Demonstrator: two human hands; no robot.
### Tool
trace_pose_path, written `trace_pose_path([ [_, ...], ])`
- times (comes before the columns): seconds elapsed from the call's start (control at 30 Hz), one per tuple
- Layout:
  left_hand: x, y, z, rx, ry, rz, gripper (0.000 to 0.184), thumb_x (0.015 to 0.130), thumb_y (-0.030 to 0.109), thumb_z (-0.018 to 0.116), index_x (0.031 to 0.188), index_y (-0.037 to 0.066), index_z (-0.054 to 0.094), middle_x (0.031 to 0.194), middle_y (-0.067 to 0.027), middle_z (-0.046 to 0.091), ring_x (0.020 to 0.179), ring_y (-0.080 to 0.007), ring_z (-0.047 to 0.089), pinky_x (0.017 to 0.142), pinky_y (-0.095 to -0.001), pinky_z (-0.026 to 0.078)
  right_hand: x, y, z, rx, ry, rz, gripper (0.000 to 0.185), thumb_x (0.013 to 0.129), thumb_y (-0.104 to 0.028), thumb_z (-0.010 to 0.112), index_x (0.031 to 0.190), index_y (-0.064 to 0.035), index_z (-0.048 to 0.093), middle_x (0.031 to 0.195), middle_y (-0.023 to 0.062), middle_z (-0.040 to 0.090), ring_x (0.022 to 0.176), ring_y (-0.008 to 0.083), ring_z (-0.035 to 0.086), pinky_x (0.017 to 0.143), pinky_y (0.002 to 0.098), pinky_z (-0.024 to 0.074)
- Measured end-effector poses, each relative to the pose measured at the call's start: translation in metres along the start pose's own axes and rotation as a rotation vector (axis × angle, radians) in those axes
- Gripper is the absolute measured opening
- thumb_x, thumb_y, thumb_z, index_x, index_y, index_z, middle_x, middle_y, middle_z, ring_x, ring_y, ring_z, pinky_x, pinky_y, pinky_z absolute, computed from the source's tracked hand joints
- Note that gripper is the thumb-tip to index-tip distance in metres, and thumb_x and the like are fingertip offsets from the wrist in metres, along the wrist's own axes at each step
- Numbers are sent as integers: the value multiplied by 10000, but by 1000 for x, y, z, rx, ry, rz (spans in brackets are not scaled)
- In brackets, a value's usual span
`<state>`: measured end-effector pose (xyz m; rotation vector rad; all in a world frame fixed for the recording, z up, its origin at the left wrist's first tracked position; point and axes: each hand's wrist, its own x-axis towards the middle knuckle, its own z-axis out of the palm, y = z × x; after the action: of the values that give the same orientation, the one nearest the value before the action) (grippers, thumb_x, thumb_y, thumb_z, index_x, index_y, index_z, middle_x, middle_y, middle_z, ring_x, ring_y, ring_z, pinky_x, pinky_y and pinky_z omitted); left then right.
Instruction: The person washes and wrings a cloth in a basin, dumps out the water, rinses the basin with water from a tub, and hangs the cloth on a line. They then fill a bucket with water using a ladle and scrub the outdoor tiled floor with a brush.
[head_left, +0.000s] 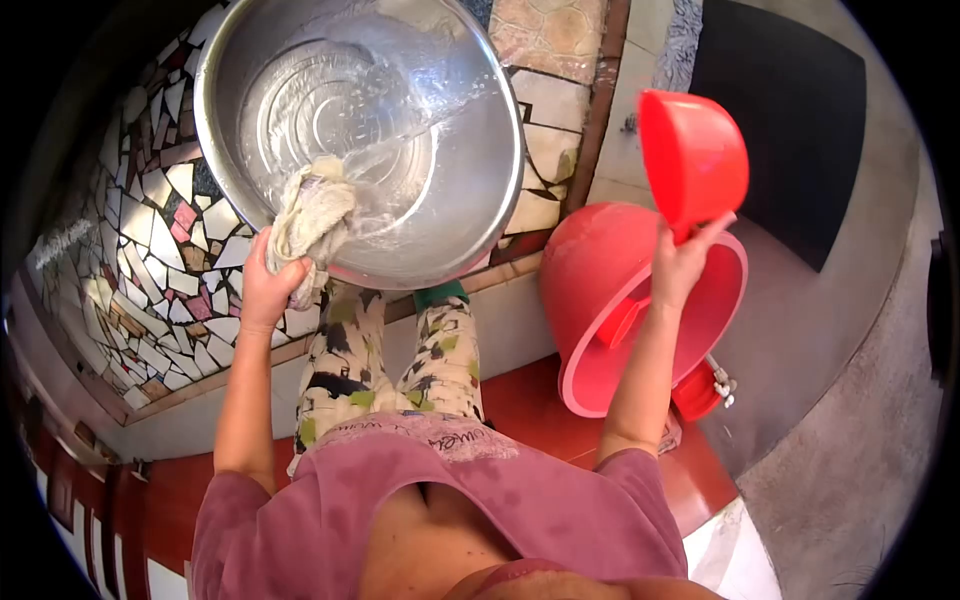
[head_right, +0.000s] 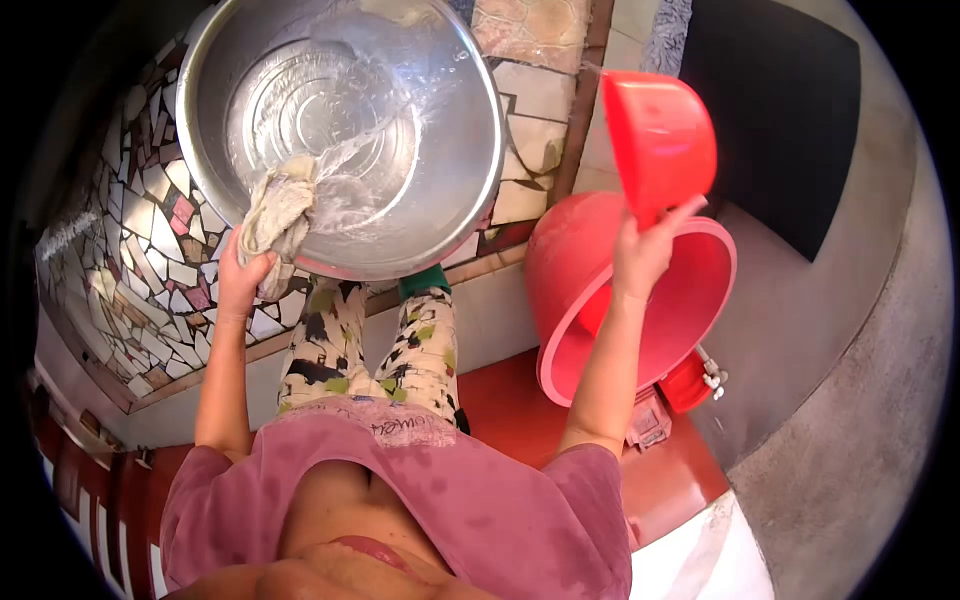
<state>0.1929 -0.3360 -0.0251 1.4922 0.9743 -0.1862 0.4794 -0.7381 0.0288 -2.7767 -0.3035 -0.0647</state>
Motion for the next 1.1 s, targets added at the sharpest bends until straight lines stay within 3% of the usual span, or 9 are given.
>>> trace_pose_path([
  [0.3, 5, 66, 61, 325, -50, 157, 344, 648, 93, 606, 971, -14, 556, 861, -70, 535, 814, -159, 519, 778, -263, 412, -174, 257, -17, 518, 392, 1436, 404, 778, -47, 628, 1071, 83, 382, 804, 177, 597, 553, 215, 588, 444, 308, 481],
  [0.37, 1, 91, 95, 578, -40, 261, 338, 640, 108, 624, 954, -5, 572, 856, -93, 542, 802, -198, 530, 771, -278, 417, -204, 286, 25, 423, 283, 1477, 656, 776, -49, 628, 1248, 120, 206, 858, 186, 589, 560, 199, 586, 438, 286, 476],
  [0.47, 1, 102, 131, 677, -75, 325, 354, 637, 123, 633, 961, -9, 581, 864, -96, 561, 806, -196, 544, 770, -282, 426, -238, 317, 81, -143, -21, 1335, 1115, 712, -181, 706, 1317, 112, -184, 1084, 290, 548, 946, 358, 593, 832, 378, 477],
  [0.7, 15, 106, 148, 770, -24, 299, 356, 638, 125, 603, 959, -24, 565, 868, -90, 566, 800, -153, 541, 763, -270, 429, -225, 287, 129, -87, -382, 1415, 1061, 753, -261, 572, 1270, 115, -275, 1113, 296, 545, 1077, 400, 527, 957, 380, 387],
  [0.8, 10, 100, 130, 746, -56, 306, 390, 637, 128, 606, 994, -22, 559, 906, -63, 571, 820, -129, 528, 780, -260, 423, -272, 337, 193, -72, 58, 1290, 820, 769, -258, 546, 1340, 123, 99, 972, 223, 612, 912, 372, 599, 825, 405, 472],
  [0.87, 17, 95, 106, 693, -122, 306, 437, 638, 128, 612, 1047, -13, 544, 949, -54, 574, 869, -123, 521, 812, -257, 413, -267, 335, 170, 1265, 111, 1605, 410, 778, -226, 531, 1074, 51, 467, 828, 159, 603, 729, 275, 599, 634, 357, 505],
  [0.9, 16, 100, 102, 594, -165, 242, 517, 626, 121, 612, 1115, -21, 520, 990, -56, 575, 907, -134, 523, 847, -259, 399, -254, 312, 144, 1383, 138, 1650, 161, 782, -180, 509, 832, -28, 492, 740, 122, 560, 610, 192, 538, 516, 288, 466],
  [1.0, 24, 105, 81, 456, -231, 227, 606, 619, 129, 617, 1185, -39, 484, 1061, -70, 568, 961, -139, 517, 876, -253, 382, -268, 287, 80, 1884, 164, 1509, 218, 798, -183, 496, 853, 27, 476, 744, 94, 522, 641, 194, 509, 570, 295, 453],
  [1.1, 34, 115, 94, 556, -276, 219, 608, 586, 182, 622, 1140, -40, 505, 1019, -62, 548, 939, -143, 498, 865, -244, 367, -259, 245, 12, 1653, 311, 1412, 206, 807, -155, 487, 903, 26, 472, 814, 126, 511, 670, 198, 497, 601, 310, 434],
])
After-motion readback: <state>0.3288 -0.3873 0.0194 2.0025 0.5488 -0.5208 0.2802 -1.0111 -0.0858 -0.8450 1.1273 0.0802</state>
